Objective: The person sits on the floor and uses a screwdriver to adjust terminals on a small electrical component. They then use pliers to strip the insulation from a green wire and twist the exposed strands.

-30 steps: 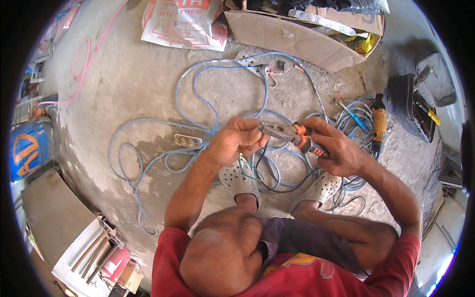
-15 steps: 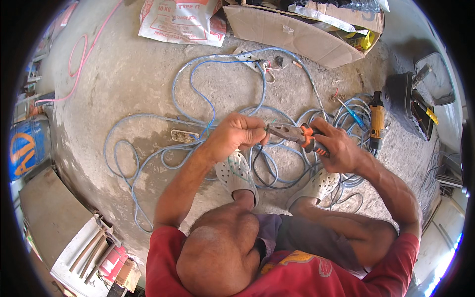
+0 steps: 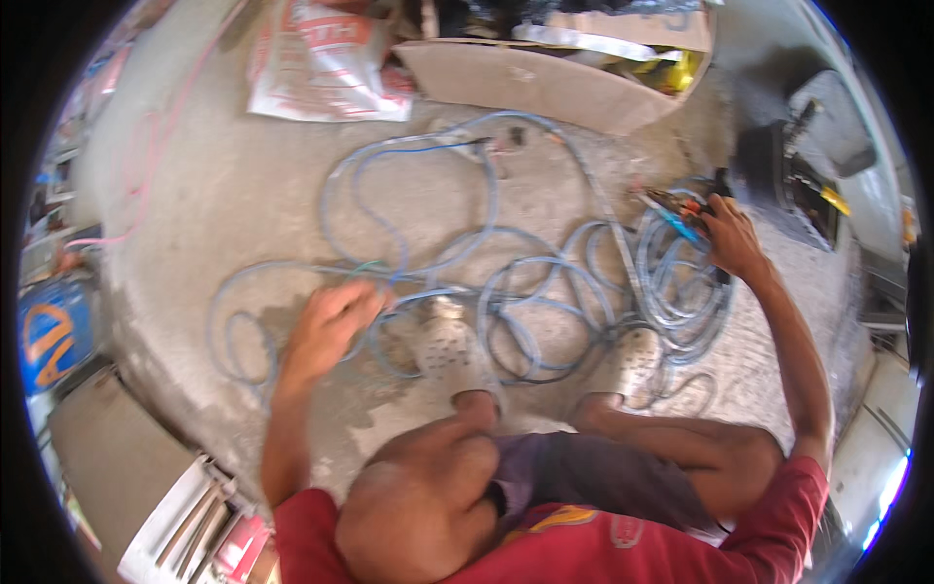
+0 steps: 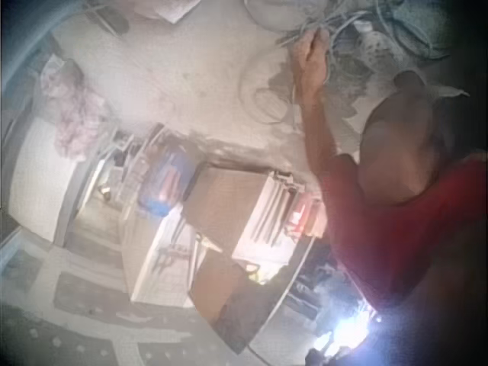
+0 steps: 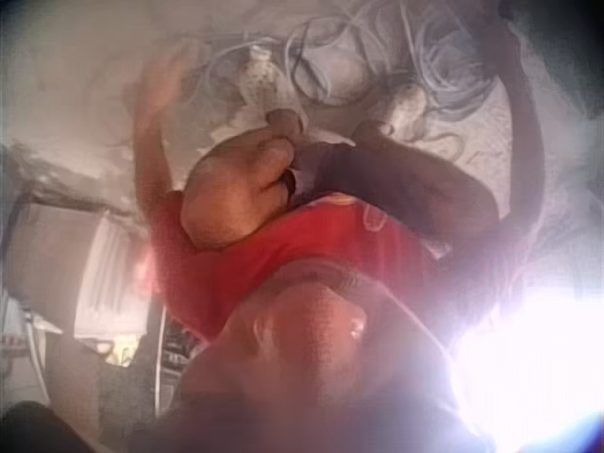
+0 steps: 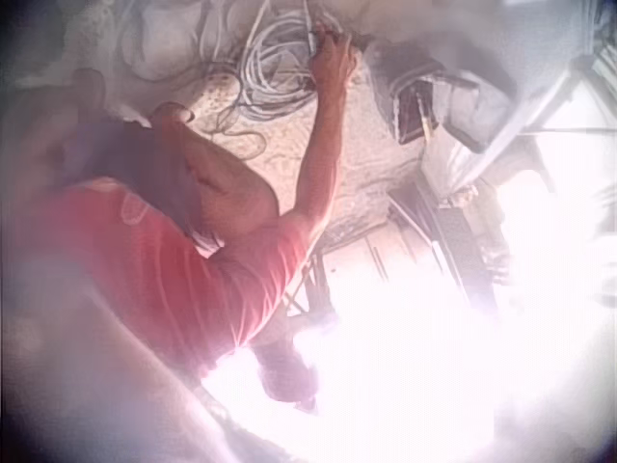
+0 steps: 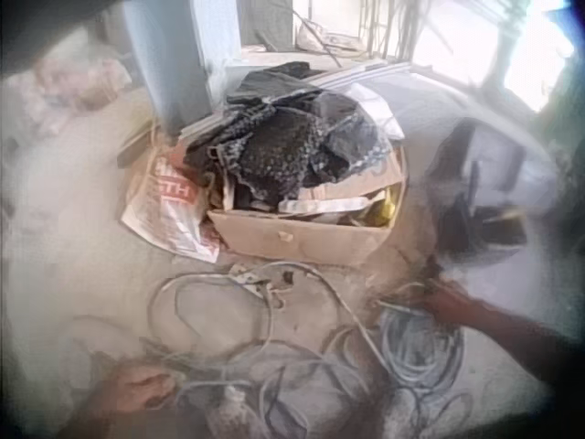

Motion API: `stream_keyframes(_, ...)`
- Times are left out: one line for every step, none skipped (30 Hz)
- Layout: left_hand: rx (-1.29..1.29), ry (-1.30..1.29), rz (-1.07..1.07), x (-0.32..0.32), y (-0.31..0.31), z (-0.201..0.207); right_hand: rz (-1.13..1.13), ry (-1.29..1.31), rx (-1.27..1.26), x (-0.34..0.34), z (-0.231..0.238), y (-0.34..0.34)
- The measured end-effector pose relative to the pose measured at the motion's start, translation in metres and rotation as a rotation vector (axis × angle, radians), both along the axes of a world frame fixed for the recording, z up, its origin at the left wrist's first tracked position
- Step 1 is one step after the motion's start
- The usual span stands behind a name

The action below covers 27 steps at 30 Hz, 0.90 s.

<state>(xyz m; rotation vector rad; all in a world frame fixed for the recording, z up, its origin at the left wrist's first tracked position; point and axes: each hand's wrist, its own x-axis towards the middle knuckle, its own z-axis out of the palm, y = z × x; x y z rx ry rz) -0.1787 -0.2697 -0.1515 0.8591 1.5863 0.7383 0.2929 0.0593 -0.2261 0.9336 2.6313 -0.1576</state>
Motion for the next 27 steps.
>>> stream_keyframes(0.137, 0.051, 0.153, -0.004, 0.009, -0.008, -0.021, 0.011, -0.066, -0.012, -0.009, -0.012)
stream_keyframes(0.199, -0.151, 0.260, -0.005, 0.017, -0.014, -0.034, 0.017, -0.127, -0.026, -0.018, -0.020)
stream_keyframes(0.263, -0.370, 0.373, 0.002, 0.023, -0.018, -0.038, 0.004, -0.189, -0.033, -0.023, -0.028)
stream_keyframes(0.340, -0.460, 0.438, 0.010, 0.030, -0.017, -0.026, 0.004, -0.208, -0.036, -0.033, -0.037)
stream_keyframes(0.432, -0.561, 0.492, 0.017, 0.039, -0.015, -0.021, -0.001, -0.212, -0.034, -0.045, -0.044)
stream_keyframes(0.486, -0.628, 0.461, 0.021, 0.046, -0.015, -0.015, -0.001, -0.215, -0.033, -0.050, -0.045)
stream_keyframes(0.534, -0.689, 0.430, 0.018, 0.049, -0.018, 0.049, 0.064, -0.169, -0.043, -0.040, -0.053)
stream_keyframes(0.581, -0.760, 0.400, 0.017, 0.051, -0.023, 0.113, 0.119, -0.121, -0.057, -0.020, -0.063)
stream_keyframes(0.633, -0.684, 0.386, 0.019, 0.057, -0.026, 0.172, 0.168, -0.072, -0.071, -0.006, -0.070)
stream_keyframes(0.680, -0.618, 0.373, 0.024, 0.065, -0.030, 0.214, 0.312, -0.109, -0.082, -0.001, -0.067)
stream_keyframes(0.720, -0.558, 0.365, 0.031, 0.070, -0.036, 0.254, 0.449, -0.152, -0.094, 0.002, -0.065)
stream_keyframes(0.730, -0.543, 0.359, 0.038, 0.070, -0.037, 0.197, 0.548, -0.395, -0.122, 0.012, -0.073)
stream_keyframes(0.743, -0.519, 0.341, 0.040, 0.069, -0.030, 0.133, 0.657, -0.634, -0.164, 0.031, -0.088)
stream_keyframes(0.765, -0.523, 0.308, 0.041, 0.075, -0.030, 0.122, 0.731, -0.792, -0.198, 0.044, -0.103)
stream_keyframes(0.742, -0.571, 0.280, 0.043, 0.083, -0.023, 0.178, 0.878, -0.920, -0.232, 0.057, -0.113)
stream_keyframes(0.721, -0.609, 0.259, 0.044, 0.087, -0.016, 0.125, 0.909, -1.020, -0.262, 0.072, -0.125)
stream_keyframes(0.728, -0.579, 0.274, 0.040, 0.089, -0.009, 0.080, 0.938, -1.123, -0.282, 0.084, -0.132)
stream_keyframes(0.733, -0.538, 0.286, 0.035, 0.090, 0.001, 0.021, 1.038, -1.234, -0.292, 0.084, -0.137)
stream_keyframes(0.754, -0.428, 0.336, 0.025, 0.089, 0.008, -0.040, 1.132, -1.359, -0.301, 0.077, -0.145)
stream_keyframes(0.771, -0.316, 0.387, 0.016, 0.088, 0.011, -0.105, 1.221, -1.489, -0.308, 0.073, -0.153)
stream_keyframes(0.802, -0.359, 0.289, 0.007, 0.087, 0.004, -0.182, 1.216, -1.636, -0.305, 0.071, -0.158)
stream_keyframes(0.831, -0.416, 0.241, 0.005, 0.084, -0.004, -0.211, 1.180, -1.774, -0.306, 0.069, -0.165)
stream_keyframes(0.860, -0.474, 0.191, 0.006, 0.081, -0.012, -0.241, 1.143, -1.910, -0.307, 0.068, -0.171)
stream_keyframes(0.889, -0.533, 0.139, 0.007, 0.077, -0.018, -0.272, 1.106, -2.043, -0.308, 0.065, -0.178)
stream_keyframes(0.902, -0.594, 0.124, 0.008, 0.075, -0.017, -0.243, 1.062, -2.217, -0.310, 0.059, -0.180)
stream_keyframes(0.854, -0.689, 0.050, 0.005, 0.074, -0.020, -0.252, 0.988, -2.277, -0.309, 0.055, -0.180)
stream_keyframes(0.804, -0.784, -0.026, 0.001, 0.073, -0.026, -0.263, 0.915, -2.334, -0.307, 0.052, -0.178)
